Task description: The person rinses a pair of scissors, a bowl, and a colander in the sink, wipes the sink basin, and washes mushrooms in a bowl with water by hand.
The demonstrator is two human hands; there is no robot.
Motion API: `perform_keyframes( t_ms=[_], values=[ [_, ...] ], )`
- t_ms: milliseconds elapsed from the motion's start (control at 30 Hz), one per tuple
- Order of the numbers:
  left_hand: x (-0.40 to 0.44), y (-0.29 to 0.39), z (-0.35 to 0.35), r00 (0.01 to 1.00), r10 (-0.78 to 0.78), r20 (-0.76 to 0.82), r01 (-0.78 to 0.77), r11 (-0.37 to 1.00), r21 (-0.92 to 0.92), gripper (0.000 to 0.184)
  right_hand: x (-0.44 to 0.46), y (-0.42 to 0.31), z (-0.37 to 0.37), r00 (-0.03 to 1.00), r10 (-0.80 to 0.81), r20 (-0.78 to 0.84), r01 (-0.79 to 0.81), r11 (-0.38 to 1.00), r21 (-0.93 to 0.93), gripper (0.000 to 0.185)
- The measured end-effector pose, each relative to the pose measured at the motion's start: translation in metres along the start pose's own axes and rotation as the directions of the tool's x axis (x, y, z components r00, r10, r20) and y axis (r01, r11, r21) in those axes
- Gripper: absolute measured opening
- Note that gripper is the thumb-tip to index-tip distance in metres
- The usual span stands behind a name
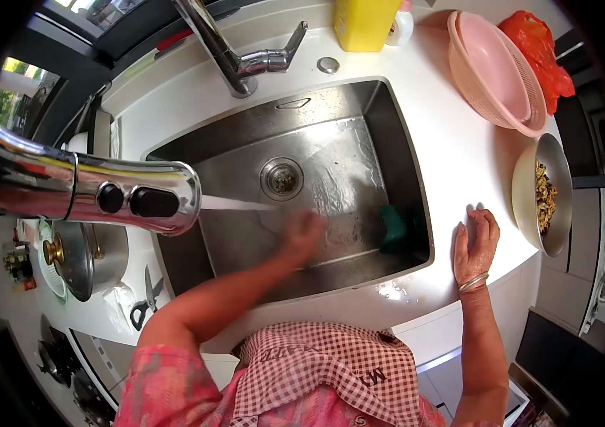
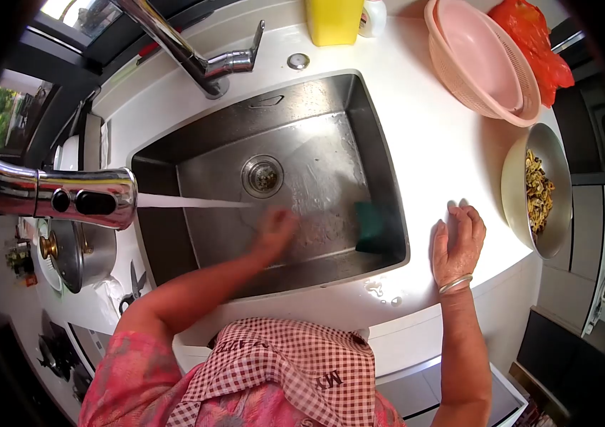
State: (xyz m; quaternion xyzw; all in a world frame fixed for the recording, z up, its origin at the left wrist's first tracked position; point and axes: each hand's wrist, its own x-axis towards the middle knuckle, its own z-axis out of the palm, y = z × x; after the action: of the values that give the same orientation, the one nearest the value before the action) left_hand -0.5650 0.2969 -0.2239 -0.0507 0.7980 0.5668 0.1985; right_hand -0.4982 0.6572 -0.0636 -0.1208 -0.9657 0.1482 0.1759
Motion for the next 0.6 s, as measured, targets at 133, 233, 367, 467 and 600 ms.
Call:
perform_keyframes(
  t_ms=[133,233,367,467,600],
  values=[
    [0.036,-0.055,-0.139,0.858,0.311,-0.410,0.026,0.769,0.639,0.042,0.000,-0.001,0.001,1.000,0.007,-0.013,-0.007,1.000,-0.001,0.033],
    [0.035,-0.066,-0.146,0.912,0.142,-0.384,0.229,0.600,0.766,0.055,0.000,-0.001,0.000,1.000,-0.003,-0.012,0.003,1.000,-0.007,0.033],
    [0.049,-0.081,-0.067,0.947,0.312,-0.075,-0.145,0.623,0.769,0.069,0.001,-0.005,-0.001,0.999,-0.019,-0.038,0.019,1.000,-0.020,0.032],
    [0.059,-0.030,0.003,0.879,0.458,0.130,-0.437,0.669,0.601,0.072,0.003,-0.006,-0.002,0.999,0.008,-0.033,-0.007,0.999,0.037,0.032],
    [0.071,0.016,0.065,0.767,0.486,0.419,-0.631,0.452,0.630,0.069,0.002,-0.001,-0.001,0.999,0.023,-0.034,-0.023,1.000,-0.005,0.034]
  ],
)
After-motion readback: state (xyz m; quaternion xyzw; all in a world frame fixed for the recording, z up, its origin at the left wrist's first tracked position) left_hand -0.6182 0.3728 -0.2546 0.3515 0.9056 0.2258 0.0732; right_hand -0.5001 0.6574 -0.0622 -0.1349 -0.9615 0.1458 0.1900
